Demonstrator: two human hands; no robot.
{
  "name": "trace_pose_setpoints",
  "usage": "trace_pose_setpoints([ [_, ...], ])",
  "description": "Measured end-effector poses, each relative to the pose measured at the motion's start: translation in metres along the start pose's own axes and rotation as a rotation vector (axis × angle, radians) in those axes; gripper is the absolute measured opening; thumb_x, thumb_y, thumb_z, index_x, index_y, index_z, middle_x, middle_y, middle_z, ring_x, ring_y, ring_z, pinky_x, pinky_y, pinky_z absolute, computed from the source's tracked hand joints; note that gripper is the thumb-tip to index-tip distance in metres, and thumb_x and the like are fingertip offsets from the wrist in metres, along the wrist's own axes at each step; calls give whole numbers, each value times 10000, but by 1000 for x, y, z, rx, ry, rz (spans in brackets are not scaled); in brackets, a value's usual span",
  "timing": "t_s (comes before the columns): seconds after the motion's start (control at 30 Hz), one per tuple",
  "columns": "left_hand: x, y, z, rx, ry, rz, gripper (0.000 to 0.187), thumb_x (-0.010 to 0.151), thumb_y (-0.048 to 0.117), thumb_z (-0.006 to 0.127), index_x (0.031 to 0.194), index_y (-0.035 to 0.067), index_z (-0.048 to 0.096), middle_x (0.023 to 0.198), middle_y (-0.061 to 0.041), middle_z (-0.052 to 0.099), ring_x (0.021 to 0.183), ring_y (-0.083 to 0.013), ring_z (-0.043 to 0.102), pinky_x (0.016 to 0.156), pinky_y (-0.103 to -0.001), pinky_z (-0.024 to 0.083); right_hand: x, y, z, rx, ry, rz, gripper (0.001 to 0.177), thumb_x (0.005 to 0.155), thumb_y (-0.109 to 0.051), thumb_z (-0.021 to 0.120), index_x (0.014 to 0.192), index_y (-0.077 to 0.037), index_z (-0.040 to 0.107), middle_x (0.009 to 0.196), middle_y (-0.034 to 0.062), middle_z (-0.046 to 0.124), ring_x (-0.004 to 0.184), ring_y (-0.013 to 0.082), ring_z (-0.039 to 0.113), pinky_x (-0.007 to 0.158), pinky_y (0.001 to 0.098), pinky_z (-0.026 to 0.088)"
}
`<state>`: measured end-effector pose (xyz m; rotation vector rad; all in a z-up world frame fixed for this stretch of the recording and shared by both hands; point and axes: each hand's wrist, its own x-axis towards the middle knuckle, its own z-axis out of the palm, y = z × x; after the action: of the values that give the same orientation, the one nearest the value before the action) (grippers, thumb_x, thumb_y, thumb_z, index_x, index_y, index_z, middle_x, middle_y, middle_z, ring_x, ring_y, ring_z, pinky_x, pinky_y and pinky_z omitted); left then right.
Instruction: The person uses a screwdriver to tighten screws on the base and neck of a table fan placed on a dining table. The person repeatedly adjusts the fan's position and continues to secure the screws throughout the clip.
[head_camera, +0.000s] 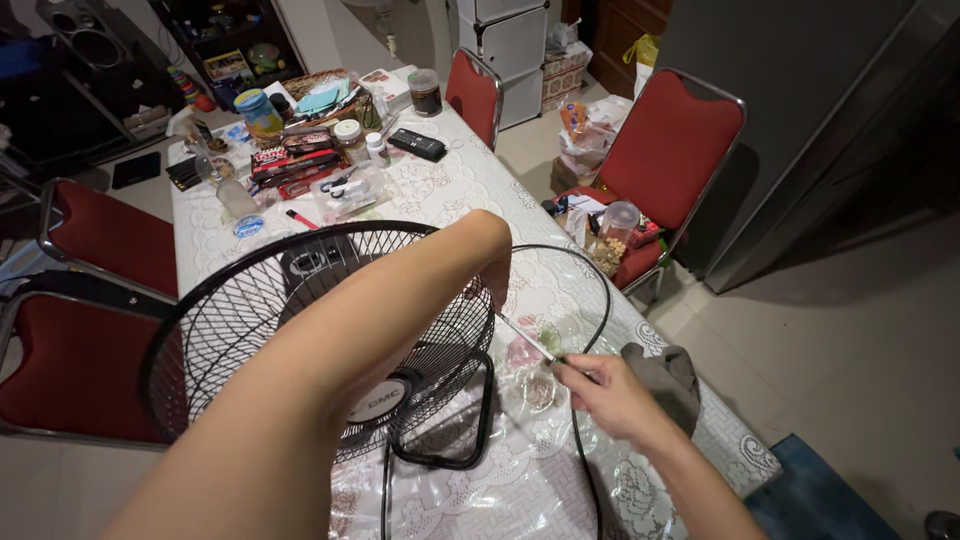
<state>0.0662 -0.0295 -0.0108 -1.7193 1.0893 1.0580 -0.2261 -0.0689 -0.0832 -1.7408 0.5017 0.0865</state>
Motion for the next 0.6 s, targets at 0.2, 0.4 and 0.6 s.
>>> trace_pose_setpoints([
  [0.2, 13, -11, -5, 14, 41, 34, 752, 817, 656, 634, 1418, 203, 635, 1535, -25, 566, 1405, -244, 503, 1145, -424, 390, -18, -20, 32, -889, 449, -418, 326, 920, -307, 692, 1200, -142, 723, 679, 141, 694, 606, 319, 703, 550, 462, 514],
  [0.4, 24, -8, -4, 73, 28, 82, 730, 822, 660, 617, 1390, 204, 662, 1521, -24, 581, 1393, -242, 522, 1139, -423, 396, -37, -37, 32, -999, 483, -418, 465, 881, -196, 640, 1342, -211, 698, 795, 139, 697, 638, 341, 701, 550, 480, 540],
  [0.6, -34, 12, 2, 49, 166, -32, 720, 839, 668, 635, 1382, 198, 671, 1469, -46, 641, 1352, -263, 584, 1189, -535, 309, -29, -17, 14, -453, 271, -37, 236, 978, -266, 659, 1115, -100, 758, 666, 96, 665, 588, 193, 624, 541, 331, 453],
])
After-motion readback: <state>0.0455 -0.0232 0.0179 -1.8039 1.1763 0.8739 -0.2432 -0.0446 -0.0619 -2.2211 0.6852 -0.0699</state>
